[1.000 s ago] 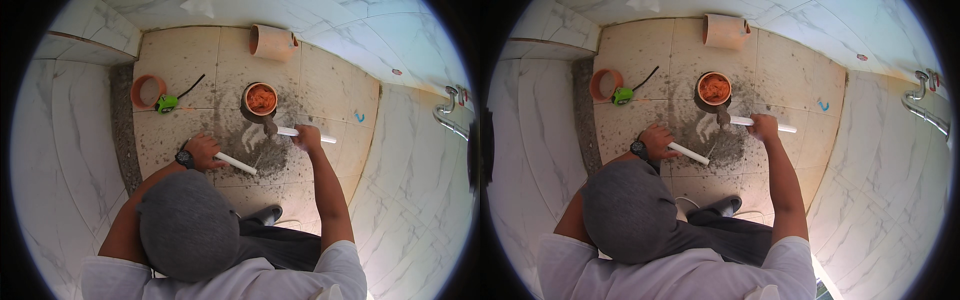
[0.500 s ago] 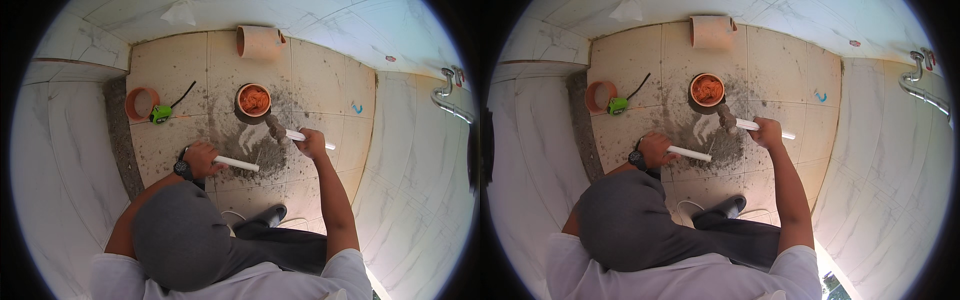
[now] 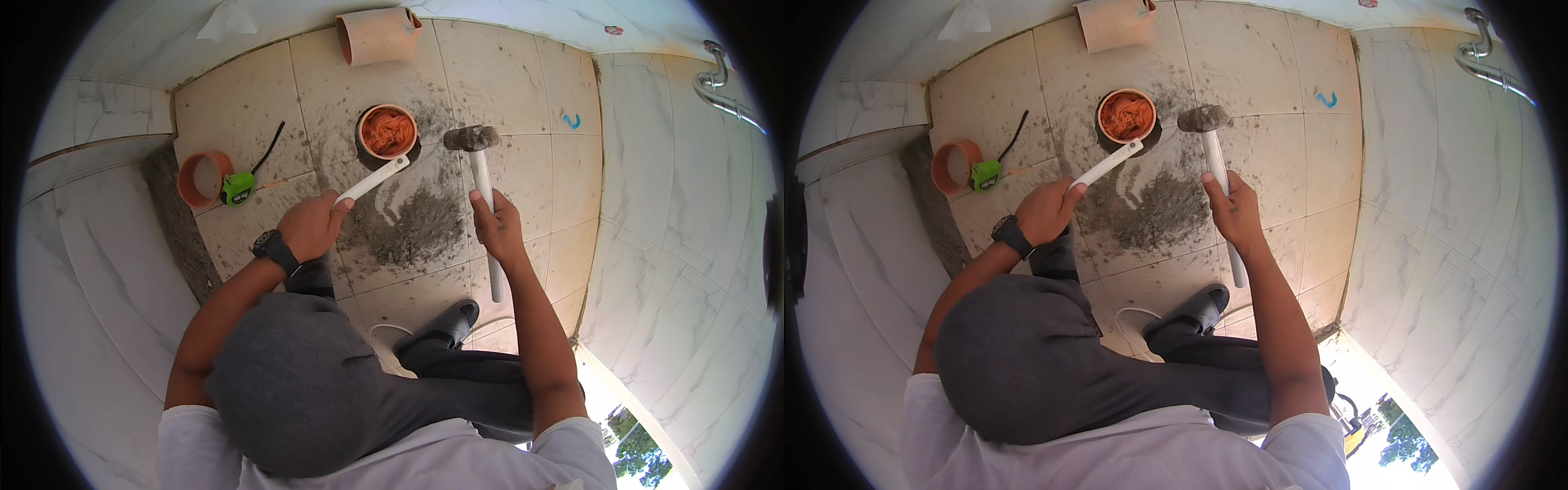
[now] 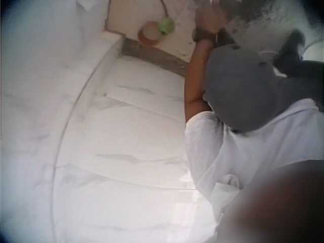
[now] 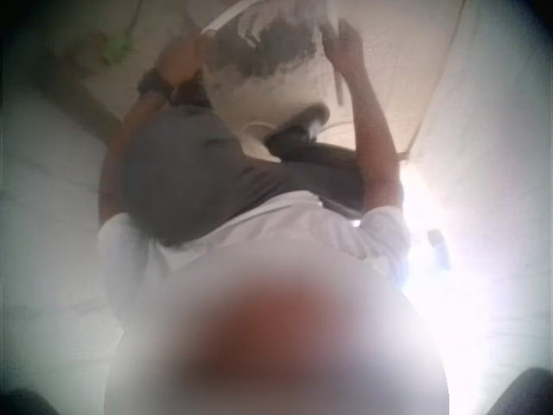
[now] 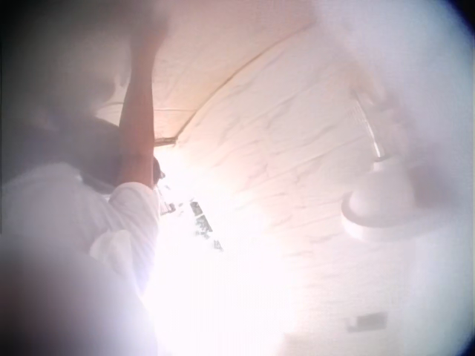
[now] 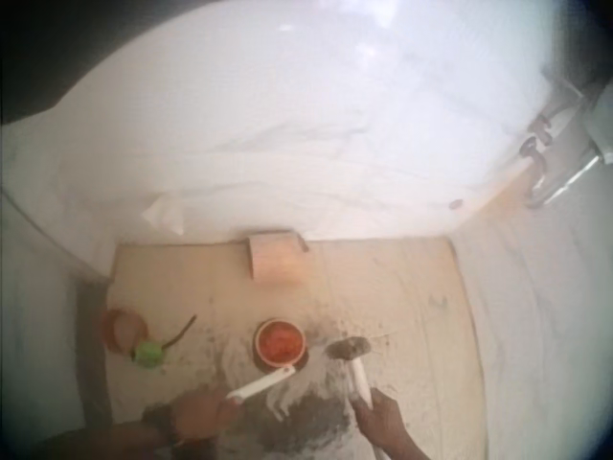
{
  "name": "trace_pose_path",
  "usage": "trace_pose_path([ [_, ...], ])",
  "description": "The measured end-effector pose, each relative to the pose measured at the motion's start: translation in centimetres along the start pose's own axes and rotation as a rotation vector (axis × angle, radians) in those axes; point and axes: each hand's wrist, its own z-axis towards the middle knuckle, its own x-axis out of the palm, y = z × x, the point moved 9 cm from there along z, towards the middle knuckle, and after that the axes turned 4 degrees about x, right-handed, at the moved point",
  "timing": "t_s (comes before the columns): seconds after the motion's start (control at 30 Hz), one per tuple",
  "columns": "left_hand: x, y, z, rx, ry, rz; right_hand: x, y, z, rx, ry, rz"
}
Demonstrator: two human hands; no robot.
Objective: The person sits on the floor and uses a hammer to tap two white PVC pipes together, then sets them aside. They later pick up a tape measure and move toward a sink area before another person enters the room.
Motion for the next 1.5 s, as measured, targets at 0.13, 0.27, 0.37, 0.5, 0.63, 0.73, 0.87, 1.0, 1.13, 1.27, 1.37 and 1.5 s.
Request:
trace_pose_path([
  [0.13, 0.1, 0.5, 1.4, -0.036, 0.011, 0.031, 2.7, 0.0, -1.2, 0.072, 0.066, 0.099],
  [0.27, 0.1, 0.5, 2.4, -0.046, -0.003, 0.025, 3.6, 1.6, -1.9, 0.003, 0.044, -0.004],
  [0.37, 0.1, 0.0, 2.8, -0.038, 0.003, 0.011, 3.6, 3.5, -2.5, -0.059, 0.027, -0.025],
  [0.5, 0.0, -0.7, 2.9, -0.061, 0.028, 0.039, 3.0, 5.9, -3.4, -0.117, -0.005, -0.076],
  [0.63, -0.4, -1.4, 3.7, -0.076, 0.112, 0.084, 2.6, 7.0, -3.7, -0.144, -0.029, -0.099],
  [0.73, -0.5, -2.0, 4.8, -0.103, 0.209, 0.148, 2.6, 6.9, -3.1, -0.165, -0.048, -0.146],
  [0.87, -1.0, -3.5, 5.9, -0.019, 0.280, 0.239, 3.2, 5.5, -1.5, -0.111, 0.003, -0.273],
  [1.0, -0.7, -2.7, 6.5, -0.095, 0.366, 0.188, 2.4, 4.4, -0.9, -0.051, -0.025, -0.221],
  [1.13, -0.7, -2.0, 7.1, -0.116, 0.391, 0.150, 2.4, 4.7, -1.2, -0.051, -0.048, -0.139],
  [1.27, -0.9, -2.3, 7.0, -0.099, 0.398, 0.131, 2.5, 5.8, -1.1, -0.051, -0.013, -0.128],
  [1.37, -1.1, -2.6, 6.4, -0.106, 0.387, 0.147, 2.3, 6.4, -1.0, -0.060, -0.018, -0.131],
  [1.5, -1.3, -2.9, 6.3, -0.124, 0.380, 0.151, 2.4, 6.5, -0.6, -0.061, -0.014, -0.128],
])
